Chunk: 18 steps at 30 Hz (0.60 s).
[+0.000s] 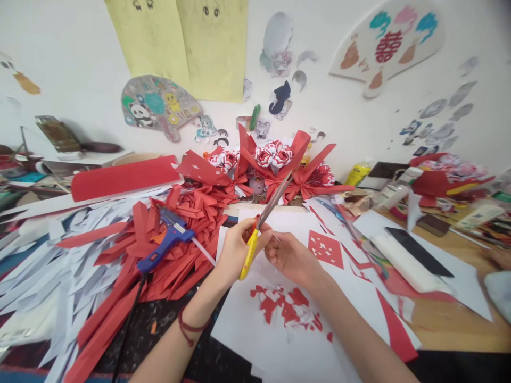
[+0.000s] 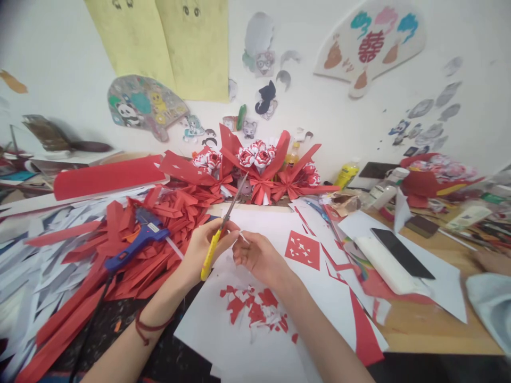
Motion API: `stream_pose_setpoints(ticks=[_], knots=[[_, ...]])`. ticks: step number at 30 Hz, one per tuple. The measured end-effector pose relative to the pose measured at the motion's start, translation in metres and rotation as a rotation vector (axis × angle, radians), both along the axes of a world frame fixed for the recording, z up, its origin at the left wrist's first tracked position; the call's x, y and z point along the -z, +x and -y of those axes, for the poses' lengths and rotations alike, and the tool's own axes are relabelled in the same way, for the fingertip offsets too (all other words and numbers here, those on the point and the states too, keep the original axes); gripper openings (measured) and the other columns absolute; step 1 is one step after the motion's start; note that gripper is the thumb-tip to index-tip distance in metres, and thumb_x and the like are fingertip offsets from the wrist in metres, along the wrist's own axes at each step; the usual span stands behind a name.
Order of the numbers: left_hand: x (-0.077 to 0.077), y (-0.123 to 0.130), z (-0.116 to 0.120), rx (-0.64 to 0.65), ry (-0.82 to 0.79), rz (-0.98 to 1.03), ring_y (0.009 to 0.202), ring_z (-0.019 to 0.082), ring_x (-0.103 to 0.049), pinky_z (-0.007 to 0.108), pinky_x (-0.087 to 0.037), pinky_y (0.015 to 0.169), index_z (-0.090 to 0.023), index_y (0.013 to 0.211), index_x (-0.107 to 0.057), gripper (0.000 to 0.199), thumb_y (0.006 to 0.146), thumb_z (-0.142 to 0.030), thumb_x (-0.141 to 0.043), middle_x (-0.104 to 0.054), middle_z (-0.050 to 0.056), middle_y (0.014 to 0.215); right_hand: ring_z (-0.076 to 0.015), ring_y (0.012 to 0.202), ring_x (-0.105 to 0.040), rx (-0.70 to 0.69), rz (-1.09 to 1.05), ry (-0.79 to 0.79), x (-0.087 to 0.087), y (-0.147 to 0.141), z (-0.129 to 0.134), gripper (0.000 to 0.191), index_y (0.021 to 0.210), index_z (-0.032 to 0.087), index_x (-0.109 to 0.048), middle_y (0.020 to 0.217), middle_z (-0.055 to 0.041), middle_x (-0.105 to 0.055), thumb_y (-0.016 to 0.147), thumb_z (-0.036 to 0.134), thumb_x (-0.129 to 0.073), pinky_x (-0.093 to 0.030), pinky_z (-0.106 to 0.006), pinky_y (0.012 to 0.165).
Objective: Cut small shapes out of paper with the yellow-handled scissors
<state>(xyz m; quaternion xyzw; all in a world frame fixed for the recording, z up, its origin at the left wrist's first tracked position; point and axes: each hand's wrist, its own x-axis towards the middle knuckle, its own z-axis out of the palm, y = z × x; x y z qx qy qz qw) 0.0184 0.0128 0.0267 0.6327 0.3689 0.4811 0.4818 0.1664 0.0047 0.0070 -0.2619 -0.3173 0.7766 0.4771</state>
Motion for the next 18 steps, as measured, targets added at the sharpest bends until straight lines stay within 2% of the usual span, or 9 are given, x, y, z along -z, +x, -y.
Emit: stream_pose_setpoints(ticks=[5, 8, 11, 15, 18], knots=[[0.0009, 0.0025, 0.0038, 0.082, -0.05, 0.125, 0.045, 0.011, -0.052, 0.022, -0.042, 0.046, -0.019, 0.083, -0.055, 0.014, 0.079, -0.031, -0.06, -0.055, -0.005, 0.056, -0.0103, 0.053, -0.057, -0.042, 0.094, 0.12, -0.0006, -0.0037, 0.0023, 0.024, 0.081, 0.015, -0.065, 0.061, -0.001, -0.061, 0.088, 0.033, -0.051, -0.043, -0.022, 0.053], [-0.0005, 0.002, 0.0037, -0.061, -0.001, 0.091, 0.046, 0.009, -0.049, 0.021, -0.04, 0.047, -0.018, 0.078, -0.055, 0.014, 0.076, -0.03, -0.062, -0.053, -0.005, 0.057, -0.0124, 0.055, -0.059, -0.006, 0.235, 0.234, -0.0015, -0.0061, 0.0047, 0.032, 0.079, 0.014, -0.063, 0.068, -0.0039, -0.064, 0.09, 0.04, -0.047, -0.043, -0.025, 0.054], [-0.001, -0.0008, 0.0004, -0.217, 0.076, 0.046, 0.055, 0.008, -0.048, 0.019, -0.038, 0.053, -0.016, 0.075, -0.057, 0.015, 0.074, -0.029, -0.065, -0.053, -0.004, 0.063, -0.0137, 0.056, -0.06, 0.107, 0.36, 0.321, -0.0003, -0.0074, 0.0061, 0.033, 0.086, 0.016, -0.061, 0.076, -0.0053, -0.066, 0.091, 0.044, -0.043, -0.043, -0.027, 0.055], [-0.0009, -0.0043, -0.0043, -0.258, 0.055, 0.052, 0.058, 0.007, -0.045, 0.018, -0.036, 0.054, -0.016, 0.073, -0.057, 0.02, 0.074, -0.034, -0.065, -0.051, -0.005, 0.062, -0.014, 0.06, -0.061, 0.26, 0.543, 0.465, 0.0028, -0.0085, 0.0068, 0.028, 0.096, 0.019, -0.061, 0.08, -0.0041, -0.066, 0.089, 0.044, -0.05, -0.045, -0.027, 0.056], [-0.0012, -0.0048, -0.0052, -0.261, 0.029, 0.061, 0.06, 0.008, -0.047, 0.018, -0.037, 0.056, -0.015, 0.072, -0.056, 0.021, 0.074, -0.034, -0.065, -0.053, -0.004, 0.064, -0.0139, 0.065, -0.061, 0.32, 0.697, 0.539, 0.004, -0.0097, 0.0078, 0.025, 0.097, 0.02, -0.063, 0.082, -0.0036, -0.067, 0.085, 0.041, -0.058, -0.046, -0.027, 0.059]])
